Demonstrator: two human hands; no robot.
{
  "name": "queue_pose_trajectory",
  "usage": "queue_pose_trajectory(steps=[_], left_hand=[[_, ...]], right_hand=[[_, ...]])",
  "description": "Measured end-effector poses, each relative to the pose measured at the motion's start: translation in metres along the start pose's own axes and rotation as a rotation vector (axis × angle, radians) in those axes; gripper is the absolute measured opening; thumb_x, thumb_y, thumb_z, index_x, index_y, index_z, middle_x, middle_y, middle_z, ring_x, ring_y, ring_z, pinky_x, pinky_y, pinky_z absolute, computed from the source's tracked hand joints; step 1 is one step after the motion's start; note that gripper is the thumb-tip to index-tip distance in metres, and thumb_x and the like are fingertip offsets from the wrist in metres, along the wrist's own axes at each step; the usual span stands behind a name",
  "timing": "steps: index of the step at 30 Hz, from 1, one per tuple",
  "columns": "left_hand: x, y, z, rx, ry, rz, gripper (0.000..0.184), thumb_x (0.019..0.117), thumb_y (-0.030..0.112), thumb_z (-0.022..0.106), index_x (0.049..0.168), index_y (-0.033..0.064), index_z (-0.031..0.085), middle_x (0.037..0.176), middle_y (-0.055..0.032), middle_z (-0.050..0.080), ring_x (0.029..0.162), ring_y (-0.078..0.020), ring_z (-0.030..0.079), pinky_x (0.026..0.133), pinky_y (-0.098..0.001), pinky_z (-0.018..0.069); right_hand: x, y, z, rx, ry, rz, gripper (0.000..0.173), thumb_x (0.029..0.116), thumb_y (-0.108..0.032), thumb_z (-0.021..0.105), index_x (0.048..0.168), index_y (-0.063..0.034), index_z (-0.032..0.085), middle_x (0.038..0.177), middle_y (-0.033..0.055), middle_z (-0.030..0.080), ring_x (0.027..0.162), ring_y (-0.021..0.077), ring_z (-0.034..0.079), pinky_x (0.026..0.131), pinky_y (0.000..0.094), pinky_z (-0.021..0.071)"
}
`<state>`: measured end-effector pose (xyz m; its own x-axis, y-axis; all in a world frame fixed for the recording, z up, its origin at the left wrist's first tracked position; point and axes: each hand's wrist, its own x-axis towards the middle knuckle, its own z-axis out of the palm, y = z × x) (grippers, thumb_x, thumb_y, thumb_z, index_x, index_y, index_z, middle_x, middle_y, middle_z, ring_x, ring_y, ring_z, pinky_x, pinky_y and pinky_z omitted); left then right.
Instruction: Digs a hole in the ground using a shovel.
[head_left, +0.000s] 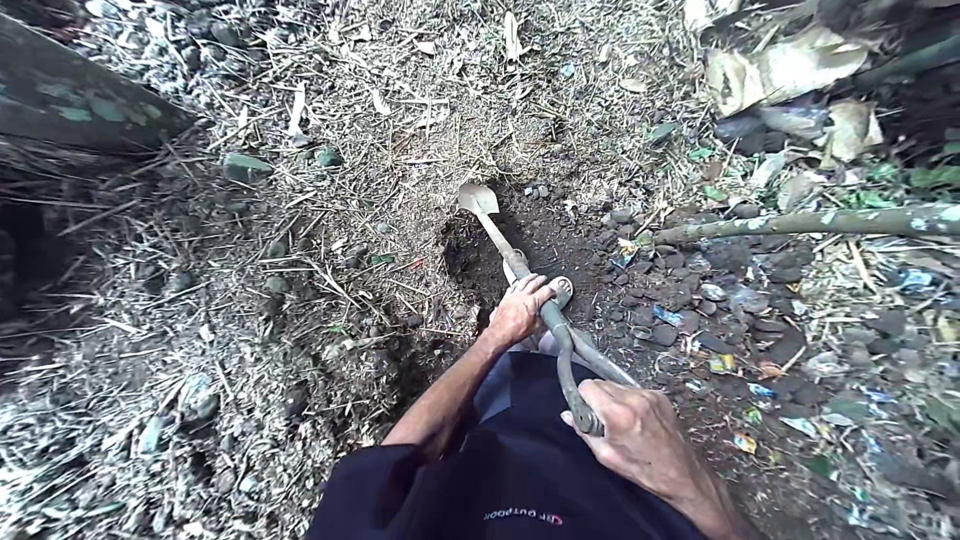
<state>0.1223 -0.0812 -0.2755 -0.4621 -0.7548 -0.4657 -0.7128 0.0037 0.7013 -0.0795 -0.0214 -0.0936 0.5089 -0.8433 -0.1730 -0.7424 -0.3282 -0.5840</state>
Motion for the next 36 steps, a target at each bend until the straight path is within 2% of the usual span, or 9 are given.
queue_pose_trajectory(steps=[5, 8, 11, 16, 18, 21, 23, 29, 36], left_hand=[[0.033, 0.001, 0.019, 0.102, -0.058, 0.02, 0.031, 0.0879, 0.017, 0.07, 0.118, 0.0096, 0.069, 0.131, -0.009, 0.066, 0.135, -0.0281, 0.052, 0.106, -0.059, 0.0399], [0.037, 0.014, 0.024, 0.127, -0.047, 0.052, 0.028, 0.0924, 0.026, 0.067, 0.115, 0.0094, 0.069, 0.122, -0.0093, 0.068, 0.127, -0.0281, 0.057, 0.111, -0.0611, 0.0349], [0.032, 0.036, 0.028, 0.101, 0.012, 0.172, 0.022, 0.0936, 0.027, 0.064, 0.105, 0.0098, 0.071, 0.106, -0.0079, 0.071, 0.115, -0.025, 0.063, 0.118, -0.0523, 0.0315], [0.02, 0.082, 0.023, -0.041, 0.071, 0.386, 0.012, 0.0883, 0.013, 0.066, 0.096, 0.0047, 0.071, 0.091, -0.0138, 0.067, 0.1, -0.0316, 0.065, 0.107, -0.0454, 0.0447], [0.021, 0.076, 0.024, -0.047, 0.077, 0.379, 0.012, 0.0887, 0.012, 0.066, 0.097, 0.0054, 0.071, 0.092, -0.0133, 0.067, 0.1, -0.0312, 0.064, 0.105, -0.0451, 0.0458], [0.048, 0.012, 0.025, 0.01, 0.008, 0.273, 0.027, 0.0854, 0.013, 0.074, 0.11, 0.0031, 0.073, 0.107, -0.0181, 0.071, 0.111, -0.0356, 0.064, 0.106, -0.0531, 0.0454], [0.065, -0.017, 0.036, 0.089, -0.044, 0.244, 0.028, 0.0825, 0.013, 0.076, 0.11, 0.0056, 0.072, 0.104, -0.015, 0.07, 0.11, -0.0326, 0.063, 0.108, -0.0517, 0.0426], [0.061, -0.025, 0.068, 0.168, -0.173, 0.227, 0.021, 0.0881, 0.007, 0.069, 0.109, 0.007, 0.071, 0.113, -0.0112, 0.07, 0.121, -0.0279, 0.06, 0.12, -0.0458, 0.0329], [0.015, 0.048, 0.054, 0.045, -0.043, 0.262, 0.019, 0.0865, 0.011, 0.069, 0.105, 0.0089, 0.073, 0.098, -0.0107, 0.069, 0.107, -0.0292, 0.064, 0.111, -0.0478, 0.0409]], right_hand=[[-0.019, 0.03, 0.003, 0.016, 0.061, 0.026, 0.038, 0.0865, -0.045, 0.06, 0.069, -0.0118, 0.059, 0.059, 0.0026, 0.057, 0.051, 0.0189, 0.06, 0.042, 0.0377, 0.0454], [-0.031, 0.041, -0.003, 0.05, 0.178, 0.064, 0.042, 0.0909, -0.047, 0.058, 0.07, -0.0107, 0.06, 0.058, 0.0025, 0.057, 0.049, 0.0156, 0.058, 0.042, 0.0345, 0.0448], [-0.048, 0.039, -0.028, 0.083, 0.246, 0.112, 0.043, 0.0921, -0.047, 0.059, 0.072, -0.0091, 0.063, 0.059, 0.0047, 0.061, 0.05, 0.014, 0.059, 0.045, 0.0322, 0.0467], [-0.077, 0.027, -0.097, 0.101, 0.074, 0.178, 0.039, 0.0927, -0.037, 0.066, 0.073, -0.0026, 0.063, 0.063, 0.0154, 0.065, 0.055, 0.0246, 0.065, 0.051, 0.0385, 0.0515], [-0.07, 0.027, -0.098, 0.115, 0.025, 0.177, 0.037, 0.0944, -0.034, 0.066, 0.076, -0.0023, 0.064, 0.066, 0.0162, 0.066, 0.057, 0.0267, 0.065, 0.053, 0.0403, 0.0516], [-0.027, 0.046, -0.022, 0.039, 0.165, 0.092, 0.027, 0.0842, -0.032, 0.062, 0.072, -0.008, 0.061, 0.06, 0.0077, 0.061, 0.05, 0.0226, 0.061, 0.042, 0.0404, 0.0469], [-0.014, 0.058, 0.011, 0.021, 0.231, 0.05, 0.025, 0.0807, -0.03, 0.062, 0.068, -0.0084, 0.058, 0.057, 0.0062, 0.058, 0.047, 0.0218, 0.06, 0.04, 0.0392, 0.0438], [-0.061, 0.062, 0.051, 0.163, 0.258, 0.291, 0.032, 0.083, -0.037, 0.061, 0.072, -0.0073, 0.062, 0.057, 0.0061, 0.058, 0.048, 0.0183, 0.059, 0.042, 0.0378, 0.0456], [-0.093, 0.039, -0.034, 0.187, 0.249, 0.233, 0.029, 0.0869, -0.031, 0.065, 0.073, -0.0058, 0.061, 0.06, 0.009, 0.062, 0.053, 0.0155, 0.061, 0.05, 0.0298, 0.0504]])
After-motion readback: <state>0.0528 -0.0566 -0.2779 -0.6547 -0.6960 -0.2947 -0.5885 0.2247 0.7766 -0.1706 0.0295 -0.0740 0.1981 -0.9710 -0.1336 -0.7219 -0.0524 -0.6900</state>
